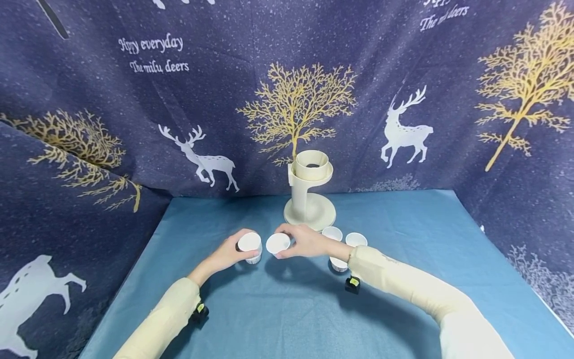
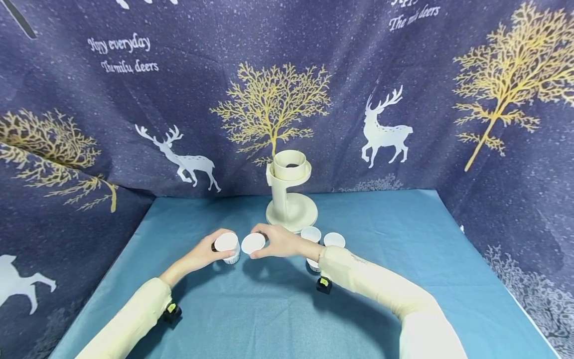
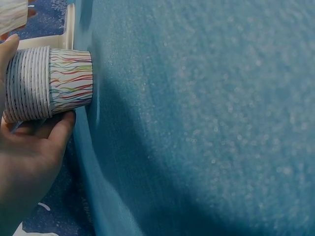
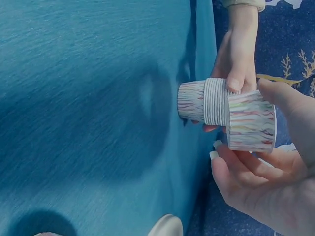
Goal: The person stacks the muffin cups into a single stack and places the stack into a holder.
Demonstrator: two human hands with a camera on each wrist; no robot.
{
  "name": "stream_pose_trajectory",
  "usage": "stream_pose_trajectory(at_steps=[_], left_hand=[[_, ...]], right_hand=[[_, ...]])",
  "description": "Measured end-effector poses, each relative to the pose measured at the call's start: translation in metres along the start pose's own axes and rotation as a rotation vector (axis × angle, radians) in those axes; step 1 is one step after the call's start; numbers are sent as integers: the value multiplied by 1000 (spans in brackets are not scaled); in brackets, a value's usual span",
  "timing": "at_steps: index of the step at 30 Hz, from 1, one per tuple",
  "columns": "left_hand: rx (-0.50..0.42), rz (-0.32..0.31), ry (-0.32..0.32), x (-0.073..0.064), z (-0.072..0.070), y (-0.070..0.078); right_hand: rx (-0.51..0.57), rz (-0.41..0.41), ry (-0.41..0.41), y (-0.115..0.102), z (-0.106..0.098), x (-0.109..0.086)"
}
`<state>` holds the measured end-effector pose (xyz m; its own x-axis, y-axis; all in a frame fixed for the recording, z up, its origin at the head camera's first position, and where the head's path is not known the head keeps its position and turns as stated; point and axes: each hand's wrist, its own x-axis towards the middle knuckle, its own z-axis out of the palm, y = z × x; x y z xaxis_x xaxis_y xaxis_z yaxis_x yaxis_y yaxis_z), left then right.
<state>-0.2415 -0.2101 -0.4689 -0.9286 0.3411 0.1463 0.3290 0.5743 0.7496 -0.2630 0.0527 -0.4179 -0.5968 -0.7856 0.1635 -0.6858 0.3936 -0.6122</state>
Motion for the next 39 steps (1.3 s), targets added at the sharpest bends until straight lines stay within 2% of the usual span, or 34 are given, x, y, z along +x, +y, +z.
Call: stream_pose_trajectory(at_steps=[4, 7, 16, 24, 28, 31, 34, 39], left_hand=[[-18, 4, -9, -4, -5, 17], [-36, 15, -23, -6, -7, 23], [-43, -7, -31, 0, -1, -5], [-64, -59, -47, 1, -1, -6], [-73, -67, -55, 1, -3, -5], [-93, -80, -88, -2, -7, 8], [-116, -85, -105, -2, -7, 9], [-119, -74, -75, 1, -1, -6]], right_hand=[[-14, 18, 27, -3, 2, 4], [-25, 20, 35, -5, 4, 8], [-3, 31, 36, -12, 7, 17], [-29, 9, 74, -15, 11, 27], [-29, 50, 70, -20, 12, 33], [-36, 70, 62, -25, 12, 37], [-53, 62, 68, -26, 14, 39], [-71, 32, 77, -25, 17, 43]])
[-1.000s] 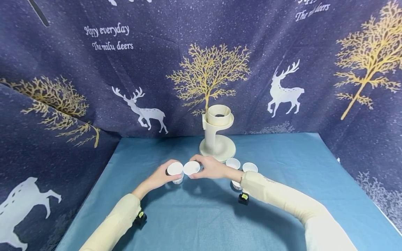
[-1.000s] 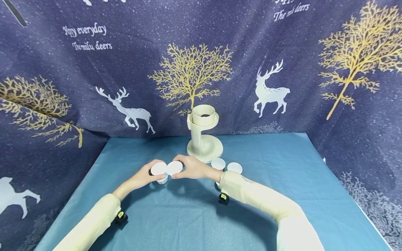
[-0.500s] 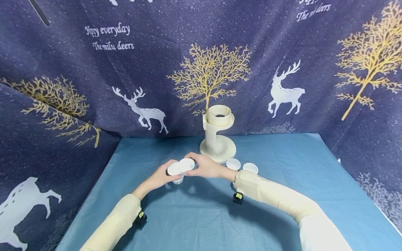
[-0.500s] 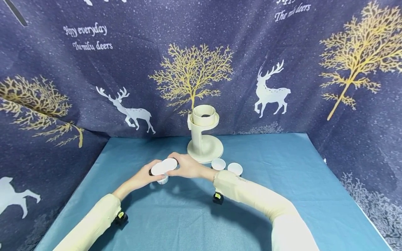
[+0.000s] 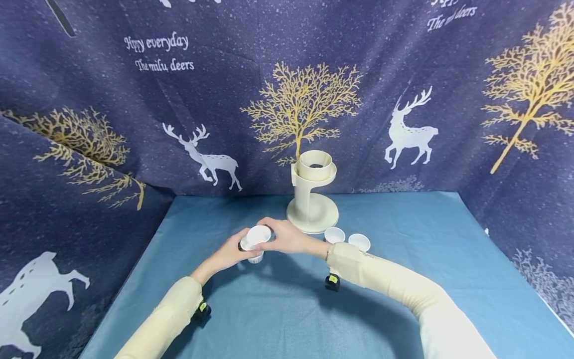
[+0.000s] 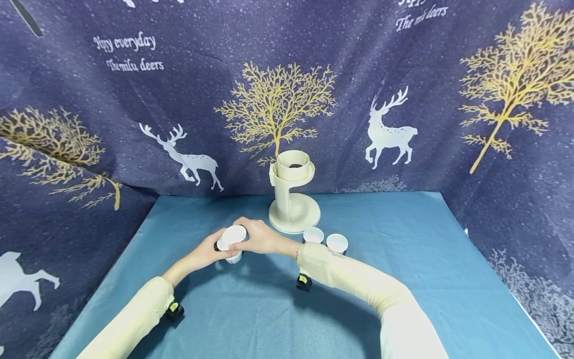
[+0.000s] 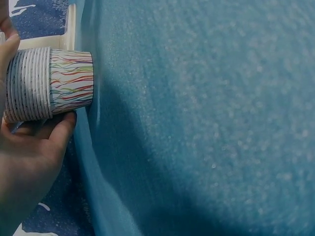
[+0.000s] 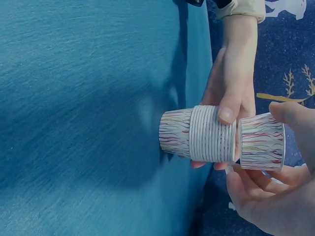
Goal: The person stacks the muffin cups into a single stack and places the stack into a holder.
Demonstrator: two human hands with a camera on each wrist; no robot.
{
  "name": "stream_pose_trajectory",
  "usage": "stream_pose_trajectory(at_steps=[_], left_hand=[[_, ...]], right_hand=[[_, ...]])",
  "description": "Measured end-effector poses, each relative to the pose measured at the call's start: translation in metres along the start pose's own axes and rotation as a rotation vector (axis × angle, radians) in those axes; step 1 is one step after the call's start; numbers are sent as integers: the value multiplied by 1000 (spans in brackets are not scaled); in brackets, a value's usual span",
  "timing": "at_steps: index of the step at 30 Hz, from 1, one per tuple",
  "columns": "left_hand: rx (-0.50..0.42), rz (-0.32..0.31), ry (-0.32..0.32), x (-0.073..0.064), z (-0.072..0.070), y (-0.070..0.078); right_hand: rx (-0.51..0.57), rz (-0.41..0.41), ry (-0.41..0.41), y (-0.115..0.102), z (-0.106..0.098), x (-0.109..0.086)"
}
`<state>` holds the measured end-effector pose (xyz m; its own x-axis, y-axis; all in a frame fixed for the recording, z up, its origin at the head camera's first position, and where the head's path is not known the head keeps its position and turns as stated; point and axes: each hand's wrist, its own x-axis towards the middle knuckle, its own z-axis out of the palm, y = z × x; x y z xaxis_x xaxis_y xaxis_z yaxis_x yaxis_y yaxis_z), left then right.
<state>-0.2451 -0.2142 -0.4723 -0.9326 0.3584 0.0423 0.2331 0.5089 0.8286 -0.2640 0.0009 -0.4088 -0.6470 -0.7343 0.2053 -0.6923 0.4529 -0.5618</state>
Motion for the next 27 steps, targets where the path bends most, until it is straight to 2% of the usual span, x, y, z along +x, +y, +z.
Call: stream_pose_trajectory(at_steps=[3, 6, 10, 13, 21, 24, 27], left_hand=[[3, 11, 14, -1, 0, 3], [3, 39, 12, -6, -2, 14], [-2, 24, -7, -13, -6, 28], [-5, -9, -18, -14, -6, 29], [-55, -10, -30, -12, -4, 26], [-44, -18, -23, -12, -5, 29], [8, -9, -15, -13, -6, 34]], right_hand=[[-14, -8, 2, 0, 2, 3], [-19, -1, -2, 0, 3, 5], [-6, 6, -12, -1, 6, 9], [-4, 3, -19, -2, 9, 13], [-36, 25, -27, -6, 14, 18], [-45, 14, -16, -5, 16, 20], [-67, 28, -28, -4, 17, 20]])
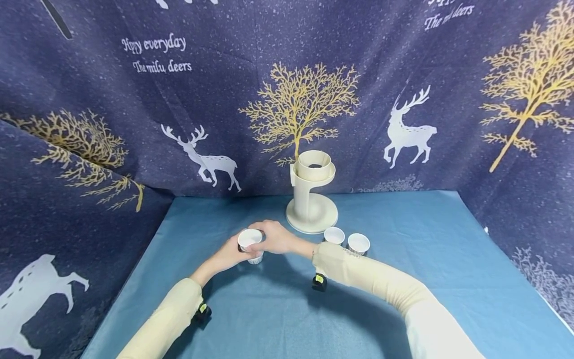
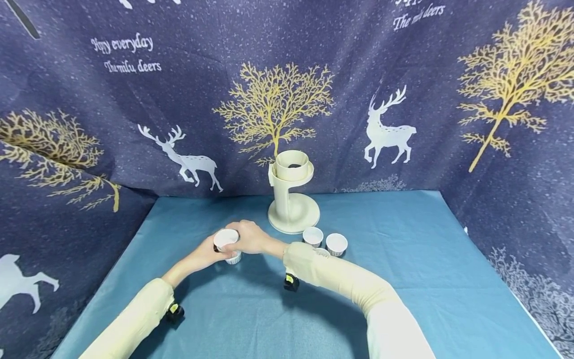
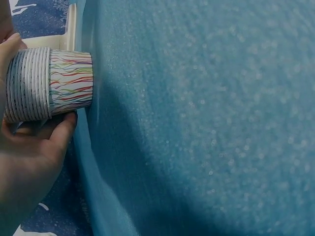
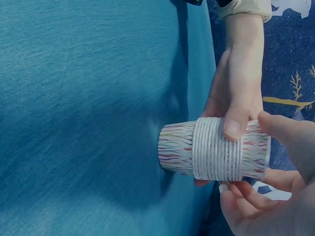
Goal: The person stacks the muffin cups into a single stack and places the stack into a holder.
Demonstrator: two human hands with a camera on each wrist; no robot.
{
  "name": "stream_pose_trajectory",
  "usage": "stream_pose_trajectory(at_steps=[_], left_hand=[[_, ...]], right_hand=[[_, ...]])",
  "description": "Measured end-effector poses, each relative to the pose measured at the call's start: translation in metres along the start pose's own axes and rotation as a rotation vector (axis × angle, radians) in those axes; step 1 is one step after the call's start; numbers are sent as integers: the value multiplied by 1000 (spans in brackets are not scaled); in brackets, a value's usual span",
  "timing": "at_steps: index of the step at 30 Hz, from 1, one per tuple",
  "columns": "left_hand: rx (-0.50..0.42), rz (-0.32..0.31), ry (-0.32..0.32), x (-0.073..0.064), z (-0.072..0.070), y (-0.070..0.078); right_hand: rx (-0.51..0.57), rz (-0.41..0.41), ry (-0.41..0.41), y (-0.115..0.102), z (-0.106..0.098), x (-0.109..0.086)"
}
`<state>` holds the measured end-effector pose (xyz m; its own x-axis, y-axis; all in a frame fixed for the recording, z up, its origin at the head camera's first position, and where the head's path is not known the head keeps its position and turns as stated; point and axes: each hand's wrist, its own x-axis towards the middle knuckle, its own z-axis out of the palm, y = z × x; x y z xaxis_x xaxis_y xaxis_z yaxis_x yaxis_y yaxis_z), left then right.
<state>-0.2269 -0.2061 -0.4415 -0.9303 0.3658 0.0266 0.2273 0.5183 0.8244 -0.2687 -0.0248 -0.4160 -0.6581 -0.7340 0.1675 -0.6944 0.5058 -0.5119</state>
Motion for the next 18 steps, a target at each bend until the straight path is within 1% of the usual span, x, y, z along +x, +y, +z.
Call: stream_pose_trajectory(at_steps=[4, 8, 12, 15, 18], left_hand=[[57, 20, -2, -1, -1, 3], [60, 47, -16, -1, -2, -1], [53, 58, -7, 6, 1, -18], [53, 41, 6, 12, 4, -33], [64, 43, 11, 14, 4, -36]], right_hand=[[-30, 35, -40, 0, 1, -2], [-46, 39, -84, -2, 0, -3], [-67, 71, -103, -3, 0, -4], [-65, 90, -95, -3, 1, -6], [-60, 91, -90, -2, 2, -7]])
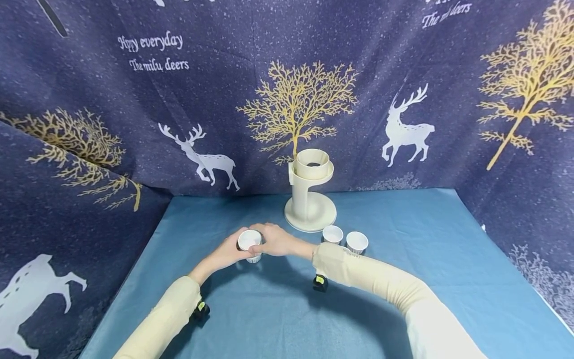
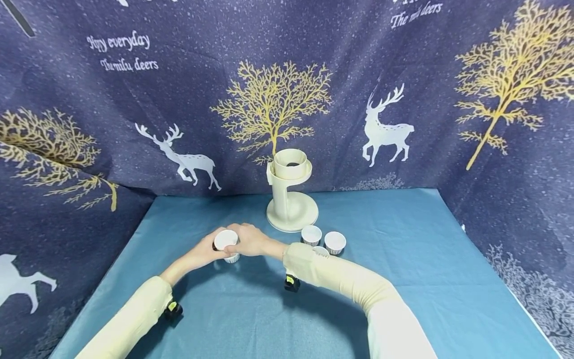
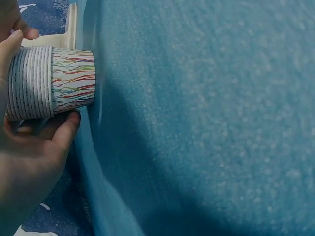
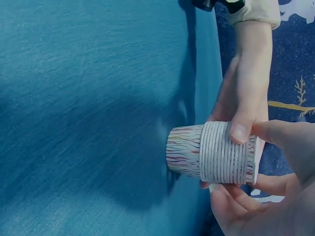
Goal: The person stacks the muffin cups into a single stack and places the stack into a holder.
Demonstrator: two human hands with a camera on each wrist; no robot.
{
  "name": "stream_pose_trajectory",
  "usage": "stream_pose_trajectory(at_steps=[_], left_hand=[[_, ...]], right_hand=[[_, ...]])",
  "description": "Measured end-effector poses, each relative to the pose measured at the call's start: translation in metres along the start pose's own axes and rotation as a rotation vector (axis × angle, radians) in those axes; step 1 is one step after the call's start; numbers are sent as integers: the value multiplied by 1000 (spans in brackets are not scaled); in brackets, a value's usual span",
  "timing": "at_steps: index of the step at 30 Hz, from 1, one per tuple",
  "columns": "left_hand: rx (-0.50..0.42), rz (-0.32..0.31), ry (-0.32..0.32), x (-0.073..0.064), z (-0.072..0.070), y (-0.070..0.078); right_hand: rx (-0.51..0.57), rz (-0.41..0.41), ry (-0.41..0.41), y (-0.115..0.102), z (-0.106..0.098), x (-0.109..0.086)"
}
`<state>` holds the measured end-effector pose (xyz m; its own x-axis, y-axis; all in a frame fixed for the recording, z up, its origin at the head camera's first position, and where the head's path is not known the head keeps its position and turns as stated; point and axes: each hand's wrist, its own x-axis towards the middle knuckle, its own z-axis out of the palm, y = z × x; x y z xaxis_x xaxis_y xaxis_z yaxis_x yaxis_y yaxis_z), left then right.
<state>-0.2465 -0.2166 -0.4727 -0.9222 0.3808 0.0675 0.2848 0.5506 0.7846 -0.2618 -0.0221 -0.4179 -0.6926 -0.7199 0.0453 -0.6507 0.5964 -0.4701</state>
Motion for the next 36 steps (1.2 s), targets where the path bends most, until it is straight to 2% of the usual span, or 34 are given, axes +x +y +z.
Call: stream_pose_trajectory(at_steps=[8, 9, 15, 16, 20, 28, 36], left_hand=[[43, -3, 12, 1, -2, 3], [48, -5, 14, 0, -2, 7], [73, 1, 19, 2, -3, 4], [75, 5, 21, 4, -2, -2], [67, -1, 20, 4, -1, -1], [44, -34, 9, 3, 0, 1], [52, -25, 15, 4, 0, 2]], right_hand=[[-55, 9, -10, -1, 4, 1], [-59, 16, -11, -2, 4, 1], [-68, 43, -32, -3, 4, 1], [-63, 41, -36, -3, 3, 1], [-11, 42, -44, 1, 3, 1], [102, 144, -34, 8, 1, -5], [233, 146, 18, 12, -6, -18]])
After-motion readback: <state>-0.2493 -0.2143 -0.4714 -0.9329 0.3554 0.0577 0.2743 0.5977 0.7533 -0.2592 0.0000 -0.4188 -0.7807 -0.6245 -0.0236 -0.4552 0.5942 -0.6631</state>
